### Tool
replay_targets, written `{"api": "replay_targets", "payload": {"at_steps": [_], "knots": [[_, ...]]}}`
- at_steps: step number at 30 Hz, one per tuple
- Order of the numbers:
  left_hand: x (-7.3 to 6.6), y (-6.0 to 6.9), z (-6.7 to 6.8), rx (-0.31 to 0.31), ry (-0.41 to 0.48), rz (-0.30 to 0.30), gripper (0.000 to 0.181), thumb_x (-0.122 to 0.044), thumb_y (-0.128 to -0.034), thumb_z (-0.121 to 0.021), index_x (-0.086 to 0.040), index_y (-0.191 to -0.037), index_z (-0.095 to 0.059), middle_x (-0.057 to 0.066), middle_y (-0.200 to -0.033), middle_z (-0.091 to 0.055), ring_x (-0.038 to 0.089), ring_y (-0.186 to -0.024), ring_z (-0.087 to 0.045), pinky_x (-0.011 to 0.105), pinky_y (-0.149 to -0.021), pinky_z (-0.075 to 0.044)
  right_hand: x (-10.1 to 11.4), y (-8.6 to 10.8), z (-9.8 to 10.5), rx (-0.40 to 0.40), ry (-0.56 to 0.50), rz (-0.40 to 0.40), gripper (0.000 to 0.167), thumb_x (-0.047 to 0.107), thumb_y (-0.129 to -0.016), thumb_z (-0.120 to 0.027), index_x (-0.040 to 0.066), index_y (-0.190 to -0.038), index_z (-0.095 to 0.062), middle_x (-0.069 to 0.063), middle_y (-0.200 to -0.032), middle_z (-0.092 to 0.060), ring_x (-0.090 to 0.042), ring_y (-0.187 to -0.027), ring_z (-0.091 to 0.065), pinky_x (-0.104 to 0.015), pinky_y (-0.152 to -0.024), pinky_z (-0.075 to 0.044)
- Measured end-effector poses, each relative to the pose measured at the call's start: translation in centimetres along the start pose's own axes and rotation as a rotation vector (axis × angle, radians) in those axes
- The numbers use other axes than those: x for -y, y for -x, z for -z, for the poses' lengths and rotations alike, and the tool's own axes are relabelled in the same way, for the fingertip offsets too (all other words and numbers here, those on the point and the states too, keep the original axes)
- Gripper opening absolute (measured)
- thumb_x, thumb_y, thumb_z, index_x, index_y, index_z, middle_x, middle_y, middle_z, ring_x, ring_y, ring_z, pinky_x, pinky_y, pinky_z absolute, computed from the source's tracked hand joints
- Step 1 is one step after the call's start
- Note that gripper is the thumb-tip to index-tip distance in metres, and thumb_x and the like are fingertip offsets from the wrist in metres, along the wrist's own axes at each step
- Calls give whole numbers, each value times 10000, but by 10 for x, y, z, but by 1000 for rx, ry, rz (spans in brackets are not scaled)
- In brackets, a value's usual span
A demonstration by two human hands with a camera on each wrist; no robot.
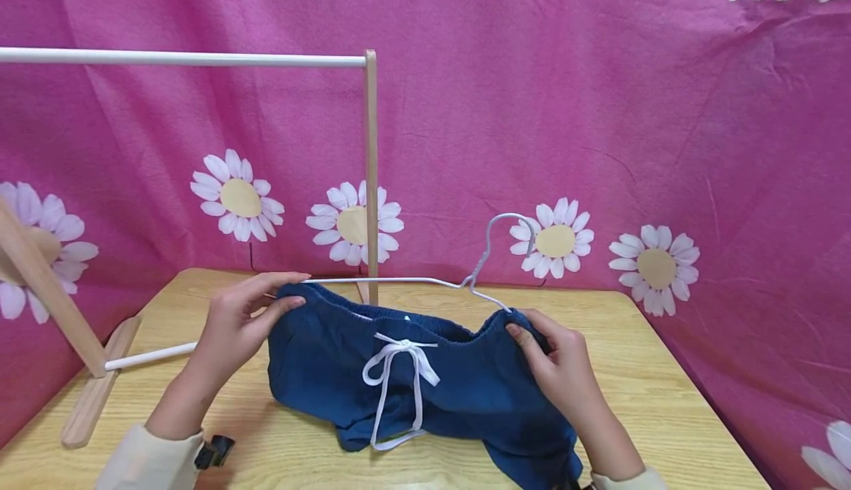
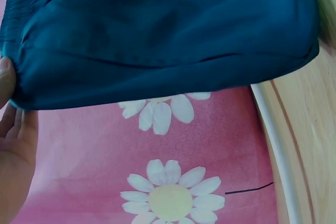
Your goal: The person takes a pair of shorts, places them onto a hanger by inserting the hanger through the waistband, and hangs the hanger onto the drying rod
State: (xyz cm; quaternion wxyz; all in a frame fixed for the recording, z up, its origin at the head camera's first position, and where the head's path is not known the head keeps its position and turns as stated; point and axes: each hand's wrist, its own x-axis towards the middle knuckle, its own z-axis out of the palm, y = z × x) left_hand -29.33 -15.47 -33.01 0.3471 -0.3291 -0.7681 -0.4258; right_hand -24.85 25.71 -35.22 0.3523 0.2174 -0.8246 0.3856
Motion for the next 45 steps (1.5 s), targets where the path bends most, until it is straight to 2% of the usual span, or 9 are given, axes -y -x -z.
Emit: {"api": "replay_targets", "payload": {"at_steps": [6, 12, 20, 27, 31, 36, 38, 40, 45], "knots": [[-3, -3, 1, 128, -58, -11, 391, 36, -821, -797, -123, -1175, -748, 1, -1075, -755, 130, -939, -718, 324, -794, -603, 0, -1, -2, -27, 33, 64, 305, -173, -848, -684, 7, -1089, -738, 7, -960, -744, 86, -877, -629, -58, -849, -465], [-8, -7, 2, 215, -89, -62, 413, 20, -817, -805, -111, -1203, -739, 9, -1111, -754, 150, -990, -720, 350, -840, -595, -1, -3, 1, -59, 65, 94, 304, -196, -822, -691, -11, -1057, -739, -19, -925, -746, 113, -840, -612, -48, -823, -462], [-11, -10, 2, 298, -48, -101, 414, 35, -800, -812, -71, -1193, -739, 31, -1109, -758, 169, -1010, -727, 332, -854, -587, -2, -4, 9, -52, 83, 125, 343, -219, -785, -703, -1, -1047, -739, 15, -904, -736, 101, -812, -599, -48, -823, -454], [-16, -10, -2, 387, -20, -154, 406, 19, -817, -800, -74, -1208, -742, 15, -1120, -758, 155, -1021, -723, 325, -882, -578, -4, -4, 14, -32, 101, 187, 384, -221, -754, -728, 8, -1062, -742, -38, -913, -747, 118, -874, -607, -46, -880, -444], [-19, -8, -8, 401, -11, -160, 421, 23, -819, -796, -89, -1221, -740, 10, -1131, -756, 152, -1039, -721, 317, -883, -577, -1, -6, 14, -15, 115, 222, 402, -209, -748, -740, 17, -1080, -742, -77, -918, -748, 102, -887, -612, -52, -899, -442], [-21, -7, -23, 359, 9, -198, 445, 16, -827, -792, -79, -1255, -716, 45, -1143, -753, 171, -1038, -722, 331, -884, -578, 8, -6, 7, 33, 163, 239, 437, -178, -747, -765, 58, -1115, -737, -50, -932, -754, 35, -788, -609, -56, -859, -462], [-23, -7, -30, 333, -16, -179, 469, -18, -849, -786, -73, -1303, -680, 58, -1139, -751, 177, -1025, -723, 335, -880, -580, 11, -5, 3, 37, 178, 247, 446, -164, -752, -772, 74, -1128, -736, -34, -941, -758, -1, -739, -602, -65, -830, -476], [-24, -6, -35, 295, -67, -126, 437, -67, -871, -780, -72, -1296, -675, 58, -1118, -755, 183, -1003, -728, 345, -875, -582, 14, -5, -1, 16, 183, 257, 440, -154, -752, -777, 77, -1125, -739, -35, -935, -760, -32, -699, -594, -70, -794, -482], [-26, -7, -42, 235, -187, 65, 220, -155, -918, -749, -118, -1135, -742, 13, -1016, -767, 201, -914, -737, 399, -857, -590, 17, -5, -9, -55, 173, 261, 401, -142, -746, -784, 62, -1091, -753, -55, -898, -758, -67, -648, -573, -108, -712, -491]]}}
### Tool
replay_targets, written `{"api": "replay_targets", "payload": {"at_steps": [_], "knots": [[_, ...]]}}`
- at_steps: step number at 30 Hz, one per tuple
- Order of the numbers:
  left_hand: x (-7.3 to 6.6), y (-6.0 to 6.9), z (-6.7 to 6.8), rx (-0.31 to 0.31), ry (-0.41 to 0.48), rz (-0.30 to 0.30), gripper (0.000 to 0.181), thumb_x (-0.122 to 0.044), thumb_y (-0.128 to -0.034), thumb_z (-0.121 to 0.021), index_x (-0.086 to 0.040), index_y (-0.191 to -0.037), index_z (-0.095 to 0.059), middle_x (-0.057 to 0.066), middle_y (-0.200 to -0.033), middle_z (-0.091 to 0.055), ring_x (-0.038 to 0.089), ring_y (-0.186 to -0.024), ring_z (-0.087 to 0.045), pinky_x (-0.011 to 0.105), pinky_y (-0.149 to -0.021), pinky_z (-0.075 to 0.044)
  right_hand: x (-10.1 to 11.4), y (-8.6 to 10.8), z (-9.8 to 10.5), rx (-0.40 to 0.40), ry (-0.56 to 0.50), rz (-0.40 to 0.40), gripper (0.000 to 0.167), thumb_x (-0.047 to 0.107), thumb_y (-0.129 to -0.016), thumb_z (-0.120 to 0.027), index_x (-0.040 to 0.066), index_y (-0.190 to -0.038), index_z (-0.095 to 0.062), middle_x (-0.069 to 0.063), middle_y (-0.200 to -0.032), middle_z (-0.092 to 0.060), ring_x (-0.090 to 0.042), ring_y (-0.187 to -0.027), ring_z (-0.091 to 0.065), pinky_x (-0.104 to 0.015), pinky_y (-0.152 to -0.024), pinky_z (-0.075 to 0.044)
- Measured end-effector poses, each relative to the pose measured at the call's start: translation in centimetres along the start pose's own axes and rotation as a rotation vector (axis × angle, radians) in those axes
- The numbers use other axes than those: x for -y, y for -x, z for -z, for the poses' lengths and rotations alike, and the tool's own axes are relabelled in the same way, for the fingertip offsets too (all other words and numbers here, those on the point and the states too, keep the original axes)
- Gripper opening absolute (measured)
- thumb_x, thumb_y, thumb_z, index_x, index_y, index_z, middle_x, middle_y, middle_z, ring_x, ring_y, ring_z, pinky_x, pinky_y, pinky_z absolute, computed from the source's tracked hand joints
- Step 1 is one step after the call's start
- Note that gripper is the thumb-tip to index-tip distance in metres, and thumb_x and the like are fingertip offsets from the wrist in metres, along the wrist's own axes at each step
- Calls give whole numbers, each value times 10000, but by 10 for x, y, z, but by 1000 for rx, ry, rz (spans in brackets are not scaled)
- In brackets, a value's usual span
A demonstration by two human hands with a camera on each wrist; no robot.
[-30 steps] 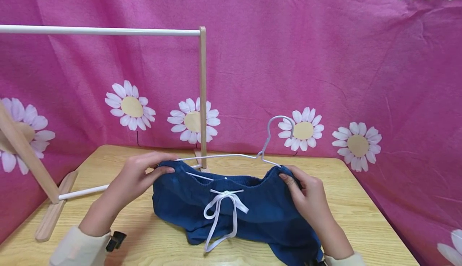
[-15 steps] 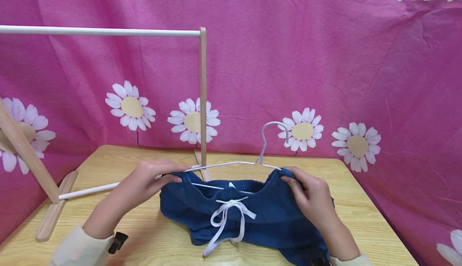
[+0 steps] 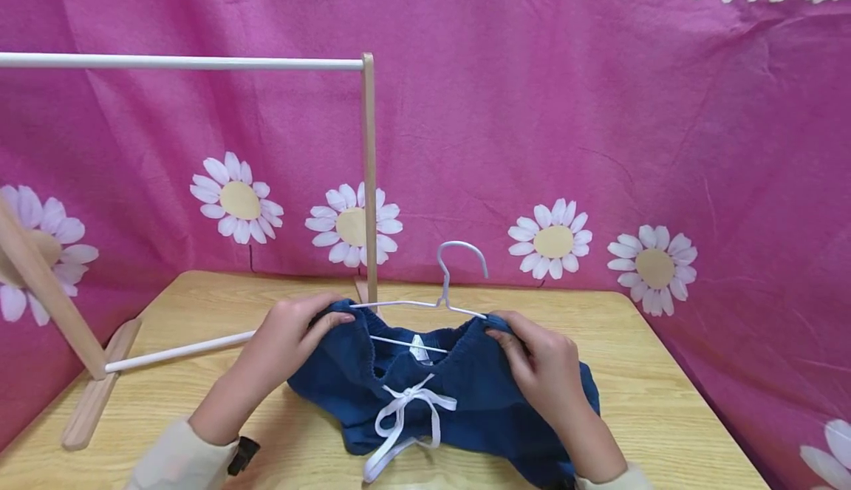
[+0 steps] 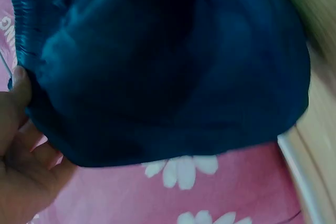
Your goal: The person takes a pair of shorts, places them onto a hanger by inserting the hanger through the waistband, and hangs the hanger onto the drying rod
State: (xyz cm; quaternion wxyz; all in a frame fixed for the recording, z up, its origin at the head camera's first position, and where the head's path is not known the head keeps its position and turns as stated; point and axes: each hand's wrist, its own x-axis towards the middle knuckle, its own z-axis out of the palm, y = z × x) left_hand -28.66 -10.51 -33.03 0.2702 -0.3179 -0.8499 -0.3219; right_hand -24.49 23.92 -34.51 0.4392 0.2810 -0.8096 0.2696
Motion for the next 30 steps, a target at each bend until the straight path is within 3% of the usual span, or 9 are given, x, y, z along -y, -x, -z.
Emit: {"api": "replay_targets", "payload": {"at_steps": [4, 14, 18, 21, 25, 30], "knots": [[-1, 0, -1, 7, -33, 77, 187, -171, -934, -734, -160, -1119, -757, -10, -1007, -769, 208, -903, -736, 425, -849, -590, 2, 0, -4, -24, 30, -30, 386, -129, -743, -794, 68, -1072, -757, -44, -878, -760, -74, -627, -576, -135, -675, -494], [-10, -2, -2, -60, -62, 24, 252, -148, -929, -745, -144, -1181, -754, 24, -1090, -769, 230, -950, -749, 415, -822, -596, 9, -2, -10, -31, 21, -65, 317, -91, -790, -779, 84, -1053, -752, -10, -839, -742, -63, -615, -524, -171, -603, -445], [-11, -3, -2, -92, -63, 28, 259, -126, -917, -757, -152, -1174, -757, 21, -1092, -769, 223, -948, -750, 407, -800, -601, 11, -3, -11, -2, -9, -93, 403, -88, -813, -766, 99, -1169, -735, -11, -899, -758, -75, -661, -587, -112, -679, -459], [-10, -2, -3, -115, -60, 34, 265, -128, -906, -769, -169, -1168, -762, 9, -1086, -769, 210, -942, -748, 399, -774, -602, 11, -4, -11, 27, -39, -101, 452, -82, -823, -763, 105, -1231, -709, -27, -982, -765, -93, -772, -668, -69, -809, -467], [-8, 1, -4, -135, -53, 47, 285, -135, -897, -779, -183, -1178, -765, 0, -1081, -771, 201, -933, -748, 399, -750, -599, 10, -4, -10, 34, -62, -76, 385, -102, -812, -762, 85, -1145, -714, -37, -1015, -754, -126, -868, -699, -86, -908, -465], [-2, 3, -1, -155, -44, 71, 271, -130, -911, -764, -181, -1177, -765, 13, -1067, -775, 213, -908, -751, 408, -755, -599, 5, -1, -6, 13, -44, -81, 363, -124, -794, -758, 65, -1099, -706, -26, -973, -746, -133, -808, -681, -70, -878, -466]]}}
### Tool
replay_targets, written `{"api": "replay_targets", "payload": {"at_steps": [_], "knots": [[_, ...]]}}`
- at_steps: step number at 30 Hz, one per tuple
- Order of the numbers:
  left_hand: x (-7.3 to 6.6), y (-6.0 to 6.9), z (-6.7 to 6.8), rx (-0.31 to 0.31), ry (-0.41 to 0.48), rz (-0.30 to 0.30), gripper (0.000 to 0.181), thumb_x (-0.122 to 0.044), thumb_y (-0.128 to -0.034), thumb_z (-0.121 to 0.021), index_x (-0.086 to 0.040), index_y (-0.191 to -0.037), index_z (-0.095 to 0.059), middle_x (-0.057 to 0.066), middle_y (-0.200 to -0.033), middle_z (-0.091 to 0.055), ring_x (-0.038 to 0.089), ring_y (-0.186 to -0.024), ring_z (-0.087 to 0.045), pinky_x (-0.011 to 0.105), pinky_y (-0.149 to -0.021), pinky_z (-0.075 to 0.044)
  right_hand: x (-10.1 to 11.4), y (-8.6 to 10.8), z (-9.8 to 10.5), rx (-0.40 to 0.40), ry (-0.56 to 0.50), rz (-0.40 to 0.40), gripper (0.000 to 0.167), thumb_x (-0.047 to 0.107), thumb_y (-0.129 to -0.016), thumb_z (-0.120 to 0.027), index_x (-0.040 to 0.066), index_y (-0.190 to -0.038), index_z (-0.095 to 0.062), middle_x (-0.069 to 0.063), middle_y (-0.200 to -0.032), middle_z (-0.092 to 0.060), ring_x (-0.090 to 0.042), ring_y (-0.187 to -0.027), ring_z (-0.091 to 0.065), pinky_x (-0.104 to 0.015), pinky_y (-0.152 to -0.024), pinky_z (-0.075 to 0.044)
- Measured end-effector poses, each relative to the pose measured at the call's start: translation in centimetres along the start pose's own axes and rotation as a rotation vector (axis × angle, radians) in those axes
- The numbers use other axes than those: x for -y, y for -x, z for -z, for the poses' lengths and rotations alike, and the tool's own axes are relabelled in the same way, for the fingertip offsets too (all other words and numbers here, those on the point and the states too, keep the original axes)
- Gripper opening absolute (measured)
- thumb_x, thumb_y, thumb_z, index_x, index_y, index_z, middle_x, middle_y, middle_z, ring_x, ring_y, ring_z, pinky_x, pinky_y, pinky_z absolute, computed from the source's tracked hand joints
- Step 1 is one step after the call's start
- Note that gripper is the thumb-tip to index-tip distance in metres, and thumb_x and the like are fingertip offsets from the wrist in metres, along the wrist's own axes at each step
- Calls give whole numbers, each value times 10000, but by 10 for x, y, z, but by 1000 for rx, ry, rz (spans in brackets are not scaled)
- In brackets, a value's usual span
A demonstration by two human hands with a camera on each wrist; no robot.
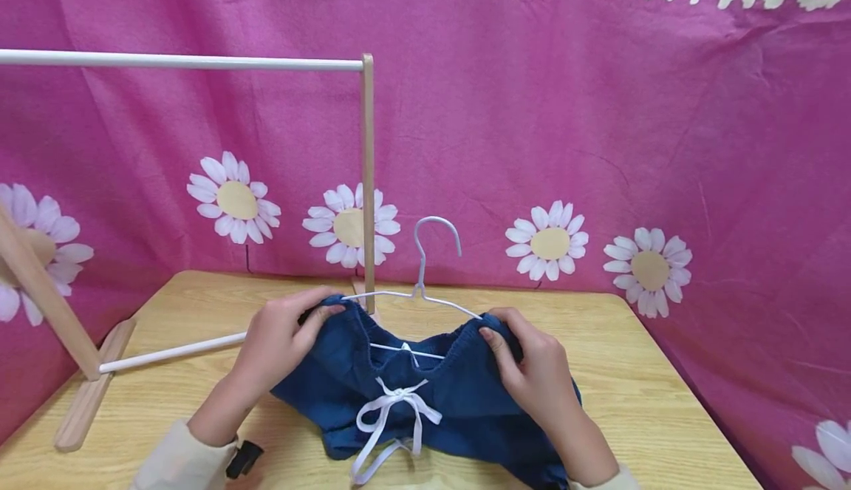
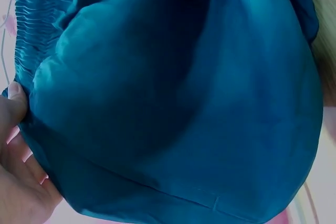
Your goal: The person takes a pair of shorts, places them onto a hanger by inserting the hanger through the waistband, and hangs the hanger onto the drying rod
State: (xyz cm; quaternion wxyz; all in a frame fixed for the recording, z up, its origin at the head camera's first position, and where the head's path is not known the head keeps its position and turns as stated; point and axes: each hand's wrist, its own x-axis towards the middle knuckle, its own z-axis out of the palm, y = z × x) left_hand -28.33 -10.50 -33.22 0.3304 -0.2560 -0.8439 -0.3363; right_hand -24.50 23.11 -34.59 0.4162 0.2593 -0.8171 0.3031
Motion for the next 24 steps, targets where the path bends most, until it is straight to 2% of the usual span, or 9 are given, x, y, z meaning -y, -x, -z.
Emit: {"api": "replay_targets", "payload": {"at_steps": [6, 9, 13, 17, 20, 22, 24], "knots": [[7, 0, 9, -34, 19, 51, 237, -83, -925, -736, -153, -1151, -761, 42, -1023, -777, 229, -842, -740, 418, -747, -600, -7, 4, 10, 24, 13, -37, 413, -103, -830, -747, 51, -1209, -690, -75, -1063, -753, -57, -904, -677, -65, -932, -432], [8, 0, 13, -50, 21, 74, 237, -81, -926, -735, -137, -1155, -757, 49, -1020, -777, 218, -812, -731, 404, -728, -599, -10, 5, 13, 32, 19, -30, 391, -101, -840, -737, 30, -1206, -695, -100, -1051, -754, -32, -925, -682, -62, -934, -426], [7, 0, 14, -69, 7, 82, 220, -109, -932, -735, -133, -1149, -759, 50, -1023, -777, 210, -790, -723, 369, -691, -580, -12, 7, 14, 65, 49, -8, 346, -77, -868, -718, 5, -1203, -690, -115, -1061, -756, -142, -912, -720, -57, -942, -410], [6, 0, 13, -84, -5, 73, 226, -119, -930, -740, -130, -1155, -759, 54, -1036, -776, 218, -812, -731, 365, -693, -581, -12, 7, 14, 131, 98, -22, 337, 2, -942, -670, 26, -1278, -661, -134, -1164, -738, -307, -1002, -728, -63, -975, -359], [5, 1, 11, -94, -11, 65, 233, -117, -925, -746, -122, -1158, -758, 60, -1041, -775, 231, -833, -737, 377, -715, -592, -11, 7, 14, 175, 140, -53, 379, 47, -994, -611, 49, -1373, -600, -168, -1255, -698, -361, -1072, -704, -221, -979, -460], [4, 1, 11, -98, -11, 60, 232, -114, -923, -748, -120, -1155, -759, 60, -1041, -775, 234, -849, -740, 383, -735, -597, -10, 7, 14, 193, 156, -65, 436, 58, -1006, -595, 63, -1438, -540, -189, -1217, -708, -378, -1059, -705, -372, -945, -521], [2, 0, 10, -100, -13, 51, 232, -116, -922, -750, -119, -1153, -760, 59, -1043, -775, 237, -861, -743, 386, -740, -597, -10, 8, 14, 205, 159, -73, 480, 64, -1006, -598, 84, -1476, -502, -194, -1236, -698, -379, -1066, -702, -485, -919, -516]]}}
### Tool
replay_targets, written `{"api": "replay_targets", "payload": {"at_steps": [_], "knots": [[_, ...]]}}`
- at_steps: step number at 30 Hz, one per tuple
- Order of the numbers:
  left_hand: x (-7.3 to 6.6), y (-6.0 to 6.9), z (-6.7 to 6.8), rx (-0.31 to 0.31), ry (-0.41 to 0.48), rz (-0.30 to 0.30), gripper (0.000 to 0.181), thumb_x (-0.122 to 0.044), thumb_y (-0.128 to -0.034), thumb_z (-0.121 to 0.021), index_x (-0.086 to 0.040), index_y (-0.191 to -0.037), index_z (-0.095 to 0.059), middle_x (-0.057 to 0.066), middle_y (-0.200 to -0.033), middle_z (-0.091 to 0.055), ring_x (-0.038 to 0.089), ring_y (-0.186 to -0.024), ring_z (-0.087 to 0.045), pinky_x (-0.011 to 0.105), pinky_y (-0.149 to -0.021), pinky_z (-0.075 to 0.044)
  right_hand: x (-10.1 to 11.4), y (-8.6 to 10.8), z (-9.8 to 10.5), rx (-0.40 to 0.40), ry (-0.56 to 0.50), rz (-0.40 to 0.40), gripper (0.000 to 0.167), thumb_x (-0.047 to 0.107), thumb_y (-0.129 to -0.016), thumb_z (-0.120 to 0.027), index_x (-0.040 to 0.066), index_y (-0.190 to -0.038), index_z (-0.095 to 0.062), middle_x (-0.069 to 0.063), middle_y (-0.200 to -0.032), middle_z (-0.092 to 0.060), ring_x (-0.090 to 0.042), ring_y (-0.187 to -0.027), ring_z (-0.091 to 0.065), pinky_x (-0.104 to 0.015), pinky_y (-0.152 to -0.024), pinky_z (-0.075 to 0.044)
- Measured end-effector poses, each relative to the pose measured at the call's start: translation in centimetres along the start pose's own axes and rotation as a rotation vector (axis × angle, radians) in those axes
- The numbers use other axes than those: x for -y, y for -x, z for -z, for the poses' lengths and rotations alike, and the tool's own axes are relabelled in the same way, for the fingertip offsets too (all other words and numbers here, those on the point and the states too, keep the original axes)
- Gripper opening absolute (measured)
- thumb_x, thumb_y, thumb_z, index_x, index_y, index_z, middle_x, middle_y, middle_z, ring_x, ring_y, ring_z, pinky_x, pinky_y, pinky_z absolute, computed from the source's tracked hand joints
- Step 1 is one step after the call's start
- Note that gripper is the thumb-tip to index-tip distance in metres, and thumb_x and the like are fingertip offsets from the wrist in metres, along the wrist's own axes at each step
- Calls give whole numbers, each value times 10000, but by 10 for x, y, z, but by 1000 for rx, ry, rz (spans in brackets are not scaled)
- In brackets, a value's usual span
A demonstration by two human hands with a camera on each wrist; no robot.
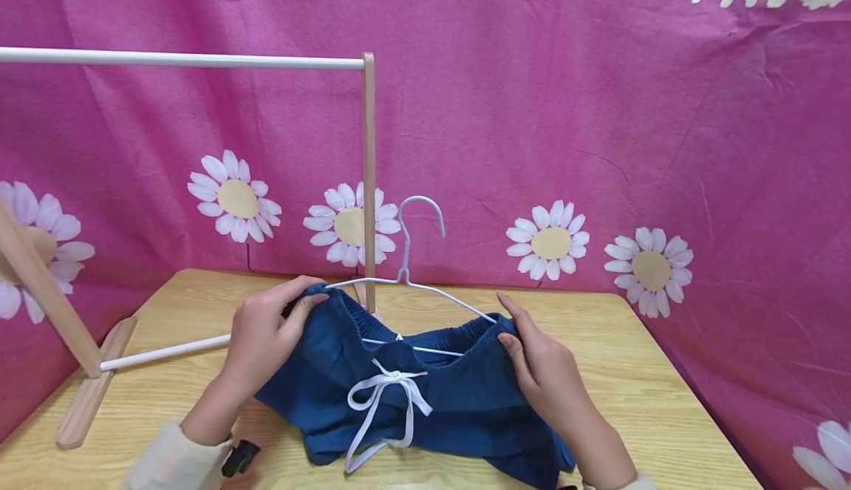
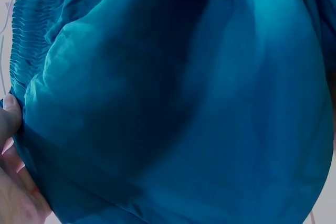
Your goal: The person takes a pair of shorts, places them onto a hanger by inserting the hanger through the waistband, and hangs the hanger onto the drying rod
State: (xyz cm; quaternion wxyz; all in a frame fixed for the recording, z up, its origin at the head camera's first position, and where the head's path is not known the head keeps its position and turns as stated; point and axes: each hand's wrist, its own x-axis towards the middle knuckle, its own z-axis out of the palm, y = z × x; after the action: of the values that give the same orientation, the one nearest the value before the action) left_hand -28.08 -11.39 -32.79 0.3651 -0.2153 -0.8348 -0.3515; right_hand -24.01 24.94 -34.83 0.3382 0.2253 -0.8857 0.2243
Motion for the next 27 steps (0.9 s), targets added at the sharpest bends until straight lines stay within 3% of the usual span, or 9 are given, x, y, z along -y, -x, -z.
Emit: {"api": "replay_targets", "payload": {"at_steps": [2, 4, 7, 10, 14, 19, 23, 27], "knots": [[-1, 0, -1, 1, -1, -4, 232, -123, -921, -753, -126, -1152, -761, 49, -1042, -775, 232, -868, -745, 383, -744, -598, 0, 0, 0, 2, -23, 3, 487, 44, -983, -629, 87, -1457, -525, -179, -1213, -710, -363, -1057, -706, -383, -938, -530], [-2, 0, -2, 1, -1, -9, 229, -135, -917, -759, -135, -1146, -763, 39, -1035, -776, 225, -860, -745, 376, -732, -596, 1, 0, -1, -16, -33, 15, 435, 3, -942, -672, 72, -1365, -600, -128, -1102, -745, -281, -941, -730, -210, -923, -516], [-2, -1, -5, 2, 7, -10, 216, -149, -914, -764, -145, -1130, -765, 28, -1022, -776, 213, -843, -741, 363, -720, -591, 0, 0, -2, -68, -30, 32, 321, -77, -870, -717, 41, -1167, -681, -46, -907, -736, -128, -704, -644, -25, -765, -444], [-1, -2, -8, 9, 20, -7, 201, -154, -915, -765, -146, -1115, -765, 24, -1014, -776, 205, -837, -736, 362, -718, -586, 1, -1, -3, -119, 2, 34, 273, -118, -834, -729, 41, -1051, -685, 51, -708, -598, -41, -586, -438, -113, -580, -407], [1, -2, -7, 14, 39, 5, 204, -136, -906, -772, -136, -1110, -764, 34, -1021, -776, 213, -854, -737, 379, -738, -592, 4, -2, -3, -140, 24, 10, 244, -98, -849, -727, 62, -1028, -685, 93, -647, -477, -33, -567, -396, -170, -537, -379], [5, -4, -2, 7, 58, 11, 202, -107, -899, -773, -115, -1100, -757, 49, -1002, -775, 206, -819, -725, 382, -721, -591, 6, -3, 0, -150, 38, -32, 228, -76, -865, -725, 67, -1039, -691, 93, -635, -436, -45, -553, -380, -221, -506, -385], [11, -6, 1, -45, 71, 10, 161, -111, -902, -770, -96, -1061, -745, 59, -961, -768, 197, -809, -711, 376, -742, -588, 2, -5, 4, -180, 27, -71, 207, -83, -880, -705, 37, -1049, -694, 73, -620, -424, -57, -544, -363, -194, -504, -348], [17, -7, 4, -122, 127, 23, 122, -106, -909, -758, -75, -1025, -732, 64, -943, -757, 186, -834, -697, 238, -791, -542, -2, -3, 7, -219, 0, -99, 207, -88, -889, -691, 18, -1067, -699, 62, -610, -420, -56, -536, -353, -175, -500, -318]]}}
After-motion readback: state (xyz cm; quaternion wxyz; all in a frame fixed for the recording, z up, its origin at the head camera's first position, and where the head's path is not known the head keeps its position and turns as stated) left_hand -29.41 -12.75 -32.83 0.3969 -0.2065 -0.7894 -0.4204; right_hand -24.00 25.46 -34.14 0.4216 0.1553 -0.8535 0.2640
